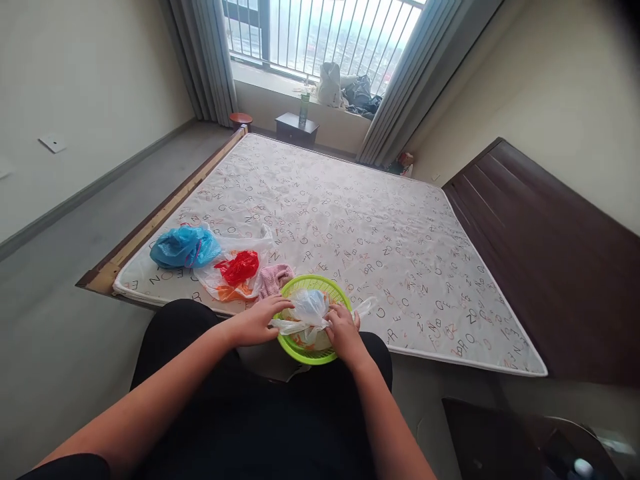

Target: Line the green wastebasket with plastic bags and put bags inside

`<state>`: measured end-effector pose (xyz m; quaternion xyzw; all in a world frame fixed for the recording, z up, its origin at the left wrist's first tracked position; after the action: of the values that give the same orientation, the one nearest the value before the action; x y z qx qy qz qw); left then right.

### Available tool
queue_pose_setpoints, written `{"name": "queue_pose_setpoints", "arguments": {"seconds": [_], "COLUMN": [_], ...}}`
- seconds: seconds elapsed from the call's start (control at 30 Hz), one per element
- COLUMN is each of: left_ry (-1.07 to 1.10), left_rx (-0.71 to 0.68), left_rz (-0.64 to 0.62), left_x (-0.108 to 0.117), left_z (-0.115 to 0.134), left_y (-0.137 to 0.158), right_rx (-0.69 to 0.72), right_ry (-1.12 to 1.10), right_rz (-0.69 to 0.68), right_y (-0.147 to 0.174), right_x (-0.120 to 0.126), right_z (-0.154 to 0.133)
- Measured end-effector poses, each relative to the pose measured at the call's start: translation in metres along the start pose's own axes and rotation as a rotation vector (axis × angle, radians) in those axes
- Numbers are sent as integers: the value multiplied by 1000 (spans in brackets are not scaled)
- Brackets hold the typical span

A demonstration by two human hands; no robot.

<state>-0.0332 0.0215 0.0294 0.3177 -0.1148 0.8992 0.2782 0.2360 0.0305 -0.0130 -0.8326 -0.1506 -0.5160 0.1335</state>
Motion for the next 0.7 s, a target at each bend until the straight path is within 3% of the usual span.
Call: {"name": "queue_pose_setpoints", "arguments": {"seconds": [0.1,0.27,0.33,0.43,0.53,0.7], "left_ry": [25,168,340,718,1079,1198], "left_rx": [58,177,242,257,251,294], "left_rz": [138,657,772,688,595,705], "left_x": [0,-12,-21,-36,-40,-16], "left_z": [12,16,15,19,26,20], "left_y": [-2,-3,-4,-9,-11,5], "right_rx": [-65,-63,-60,-36,25,217], "right_ry": [-114,-262,-265,-323,-395,-393], "right_rz": [62,265,348,436,421,277], "right_y": [-3,-5,-7,-16,-26,-32], "right_x": [27,81,94,101,96,89], "right_z": [-2,-23,-36,-60,-85,-127]}}
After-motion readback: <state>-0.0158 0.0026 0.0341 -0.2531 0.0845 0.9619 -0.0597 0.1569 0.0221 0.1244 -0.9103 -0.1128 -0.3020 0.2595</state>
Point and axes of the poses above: each hand's wrist, its own y-axis away from the middle knuckle, its own x-axis out of the back of the hand, z = x × y, the point moved 4 cm from there along -y, towards the middle knuckle, and after that the axes turned 3 degrees about -z, right-handed, at the moved point
